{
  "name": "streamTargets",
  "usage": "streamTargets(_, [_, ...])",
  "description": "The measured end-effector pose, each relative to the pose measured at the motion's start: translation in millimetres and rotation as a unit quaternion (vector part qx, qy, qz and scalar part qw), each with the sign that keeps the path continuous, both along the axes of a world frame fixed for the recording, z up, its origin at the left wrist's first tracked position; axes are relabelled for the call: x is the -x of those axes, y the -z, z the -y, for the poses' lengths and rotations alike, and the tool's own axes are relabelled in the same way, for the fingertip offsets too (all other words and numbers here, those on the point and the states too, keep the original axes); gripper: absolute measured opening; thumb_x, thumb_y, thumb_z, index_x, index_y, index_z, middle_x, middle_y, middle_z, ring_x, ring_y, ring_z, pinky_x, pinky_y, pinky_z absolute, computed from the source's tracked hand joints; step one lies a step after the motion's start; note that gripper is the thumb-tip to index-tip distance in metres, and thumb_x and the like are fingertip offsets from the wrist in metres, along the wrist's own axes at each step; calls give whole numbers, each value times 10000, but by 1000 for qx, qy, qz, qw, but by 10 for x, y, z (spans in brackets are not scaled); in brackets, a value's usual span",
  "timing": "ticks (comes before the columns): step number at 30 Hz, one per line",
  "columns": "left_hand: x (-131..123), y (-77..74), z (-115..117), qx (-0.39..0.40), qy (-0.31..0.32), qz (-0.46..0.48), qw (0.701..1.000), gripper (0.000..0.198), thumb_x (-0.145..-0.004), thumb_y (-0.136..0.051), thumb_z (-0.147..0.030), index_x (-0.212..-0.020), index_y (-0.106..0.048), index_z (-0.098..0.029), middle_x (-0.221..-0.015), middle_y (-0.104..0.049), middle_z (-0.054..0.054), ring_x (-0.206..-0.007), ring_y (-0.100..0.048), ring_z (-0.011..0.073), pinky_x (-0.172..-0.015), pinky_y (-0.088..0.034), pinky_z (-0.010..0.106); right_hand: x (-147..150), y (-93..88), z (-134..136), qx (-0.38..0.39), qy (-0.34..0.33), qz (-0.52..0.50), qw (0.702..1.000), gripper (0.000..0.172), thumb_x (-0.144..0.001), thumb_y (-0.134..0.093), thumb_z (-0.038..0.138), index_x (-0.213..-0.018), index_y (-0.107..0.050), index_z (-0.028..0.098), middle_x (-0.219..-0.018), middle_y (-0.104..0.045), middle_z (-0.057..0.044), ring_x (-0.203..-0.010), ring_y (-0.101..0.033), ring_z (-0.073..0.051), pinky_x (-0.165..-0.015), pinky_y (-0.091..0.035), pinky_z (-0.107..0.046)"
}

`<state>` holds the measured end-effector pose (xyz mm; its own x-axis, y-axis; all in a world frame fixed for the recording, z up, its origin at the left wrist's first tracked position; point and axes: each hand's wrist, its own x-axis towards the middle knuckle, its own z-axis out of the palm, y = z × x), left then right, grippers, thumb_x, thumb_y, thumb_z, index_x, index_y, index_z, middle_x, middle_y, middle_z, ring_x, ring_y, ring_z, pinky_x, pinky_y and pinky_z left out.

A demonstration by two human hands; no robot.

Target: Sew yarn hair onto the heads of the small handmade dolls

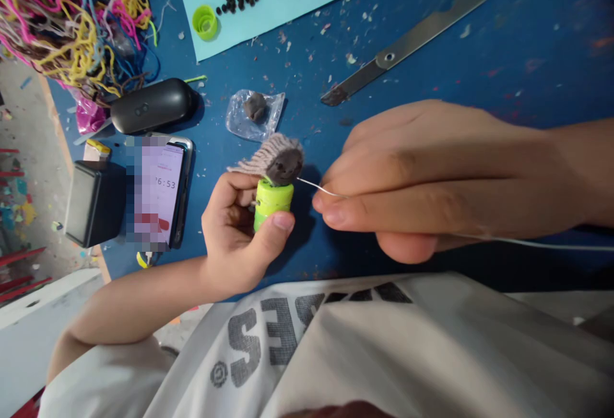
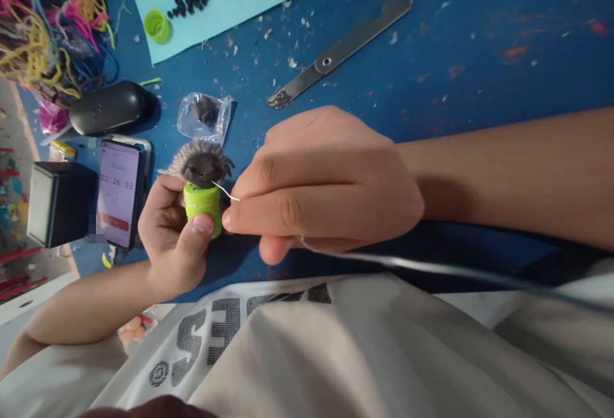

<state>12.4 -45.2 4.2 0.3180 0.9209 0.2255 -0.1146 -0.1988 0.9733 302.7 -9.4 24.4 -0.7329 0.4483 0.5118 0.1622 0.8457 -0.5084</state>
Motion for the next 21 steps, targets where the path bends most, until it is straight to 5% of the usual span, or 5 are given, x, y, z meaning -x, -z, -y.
streamTargets(14, [17, 42, -3, 7, -22, -31, 999, 435, -1048, -986, -553, -1132, -679, -257, -760, -657, -52, -591, -616, 119, -584, -544, 235, 60, 43, 2, 11, -15, -21, 1000, 324, -1392, -393, 379, -1512, -656, 234, -1304, -925, -72, -1201, -894, -156, -986, -651, -405])
streamTargets(21, [38, 72, -10, -29, 0, -9, 1000, 325, -1087, -954, -444, -1217, -728, -249, -809, -687, -29, -622, -624, 122, -588, -524, 222, 58, 58, 8, 14, -8, -22, 1000, 392, -1399, -356, 420, -1498, -675, 214, -1289, -918, -76, -1196, -874, -141, -1001, -625, -389])
